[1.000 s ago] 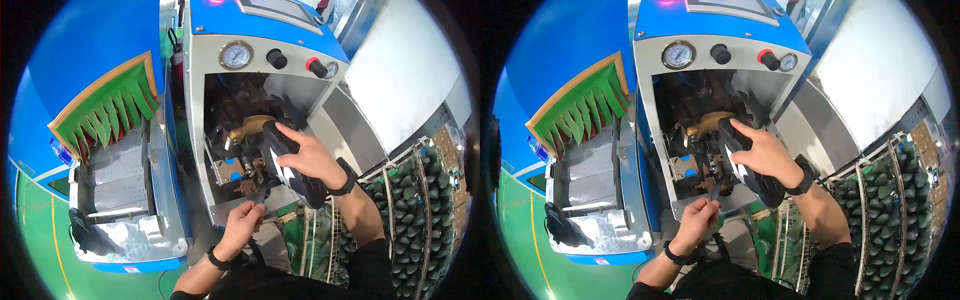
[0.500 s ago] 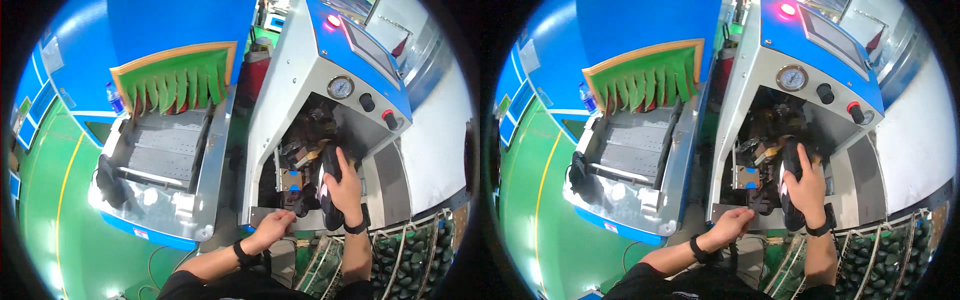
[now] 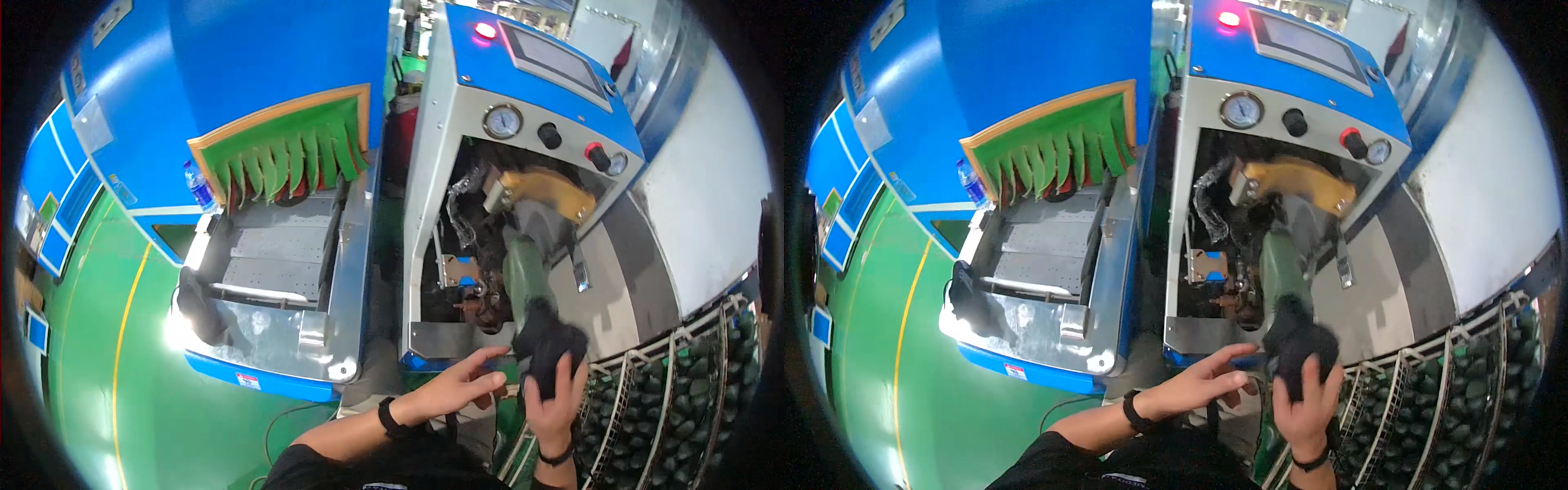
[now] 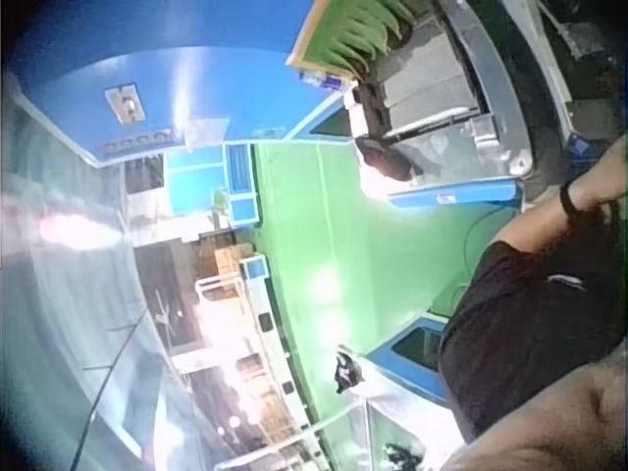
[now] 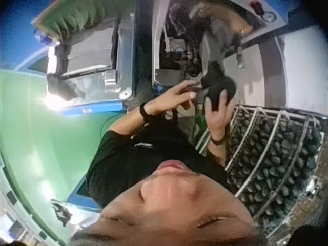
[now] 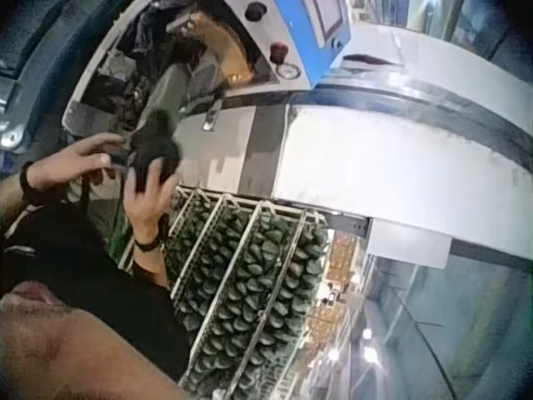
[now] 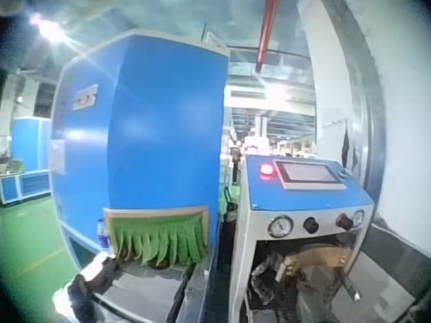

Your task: The person is manufacturing shoes by operating a forming machine, then moves a rack of shoe lasts and a large cart through the factory.

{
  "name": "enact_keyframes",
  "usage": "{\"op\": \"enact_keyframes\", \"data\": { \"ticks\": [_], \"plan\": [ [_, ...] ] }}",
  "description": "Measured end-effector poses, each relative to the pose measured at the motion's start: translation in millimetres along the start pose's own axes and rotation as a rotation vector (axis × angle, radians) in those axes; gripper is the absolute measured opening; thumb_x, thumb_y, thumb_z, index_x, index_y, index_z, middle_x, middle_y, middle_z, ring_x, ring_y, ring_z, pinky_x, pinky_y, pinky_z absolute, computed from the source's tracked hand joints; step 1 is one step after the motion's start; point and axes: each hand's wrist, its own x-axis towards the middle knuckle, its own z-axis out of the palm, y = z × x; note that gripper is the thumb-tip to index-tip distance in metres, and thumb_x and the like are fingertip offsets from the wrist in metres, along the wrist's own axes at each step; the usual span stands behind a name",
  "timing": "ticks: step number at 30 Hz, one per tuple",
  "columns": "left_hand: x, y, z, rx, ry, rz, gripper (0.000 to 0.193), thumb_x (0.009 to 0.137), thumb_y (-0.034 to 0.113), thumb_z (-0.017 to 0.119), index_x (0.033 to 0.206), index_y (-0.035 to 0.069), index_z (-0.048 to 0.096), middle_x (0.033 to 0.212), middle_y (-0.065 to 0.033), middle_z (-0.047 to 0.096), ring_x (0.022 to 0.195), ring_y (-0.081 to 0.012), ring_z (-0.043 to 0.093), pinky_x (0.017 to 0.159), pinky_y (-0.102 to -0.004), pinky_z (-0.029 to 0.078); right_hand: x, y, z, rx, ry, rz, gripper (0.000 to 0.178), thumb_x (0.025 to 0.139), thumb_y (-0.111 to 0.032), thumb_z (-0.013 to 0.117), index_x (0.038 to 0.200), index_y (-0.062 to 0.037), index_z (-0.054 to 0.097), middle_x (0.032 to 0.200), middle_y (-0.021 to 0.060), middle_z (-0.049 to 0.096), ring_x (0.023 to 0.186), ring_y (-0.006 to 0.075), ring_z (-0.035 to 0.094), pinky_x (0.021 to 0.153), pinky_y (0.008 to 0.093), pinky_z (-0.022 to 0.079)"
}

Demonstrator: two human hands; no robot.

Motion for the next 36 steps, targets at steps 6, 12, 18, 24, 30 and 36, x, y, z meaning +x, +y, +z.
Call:
{"op": "enact_keyframes", "data": {
  "ticks": [6,12,18,24,30,36],
  "plan": [
    [-1.9,-39.7,-17.2,-0.377,-0.295,-0.478,0.069,0.097,0.062,0.057,0.133,0.003,0.059,0.11,-0.0071,0.069,0.097,-0.0145,0.066,0.082,-0.0295,0.054,-18.1,-12.0,-64.2,0.19,-0.681,-0.157,0.088,0.076,-0.023,0.087,0.152,-0.0159,0.043,0.139,0.0284,0.048,0.115,0.0432,0.061,0.096,0.0509,0.051],
    [-29.4,-39.2,-44.2,0.417,-0.105,-0.469,0.055,0.09,0.049,0.068,0.102,-0.005,0.069,0.087,-0.0057,0.068,0.076,-0.0139,0.061,0.068,-0.0308,0.049,52.7,15.0,30.5,1.92,-0.35,0.843,0.066,0.098,-0.014,0.066,0.151,0.001,0.029,0.139,0.0221,0.053,0.119,0.0357,0.062,0.097,0.0471,0.056],
    [-55.8,-66.6,-45.6,0.343,0.078,-0.412,0.064,0.09,0.035,0.076,0.135,-0.005,0.054,0.119,-0.0157,0.066,0.107,-0.0262,0.059,0.096,-0.0382,0.047,87.1,-8.1,42.6,2.172,-0.106,0.86,0.051,0.092,-0.005,0.065,0.139,-0.0127,0.046,0.111,0.0126,0.056,0.098,0.0356,0.065,0.083,0.0517,0.06],
    [-46.2,-72.5,-27.6,0.48,-0.1,-0.476,0.05,0.092,0.029,0.071,0.129,-0.004,0.06,0.12,-0.0185,0.066,0.108,-0.0259,0.059,0.097,-0.038,0.046,-51.7,30.9,-85.6,1.513,0.407,0.705,0.064,0.097,-0.024,0.068,0.151,-0.0066,0.039,0.121,0.0126,0.066,0.089,0.0263,0.073,0.076,0.0373,0.063],
    [-19.4,-80.3,-30.0,0.594,-0.251,-0.485,0.038,0.095,0.024,0.065,0.122,-0.003,0.064,0.117,-0.0142,0.067,0.106,-0.026,0.06,0.094,-0.0382,0.047,-193.4,26.7,-186.7,1.196,1.342,0.789,0.052,0.099,-0.044,0.058,0.136,-0.0069,0.054,0.107,0.0232,0.069,0.08,0.026,0.072,0.058,0.0277,0.056],
    [-5.6,-92.5,-9.1,0.569,-0.389,-0.448,0.034,0.098,0.023,0.062,0.121,-0.002,0.065,0.115,-0.013,0.068,0.104,-0.0257,0.061,0.093,-0.0375,0.047,-262.8,73.1,-249.3,1.758,1.616,-0.1,0.052,0.101,-0.034,0.049,0.124,0.0125,0.052,0.081,0.008,0.066,0.061,0.0141,0.065,0.05,0.024,0.053]
  ]
}}
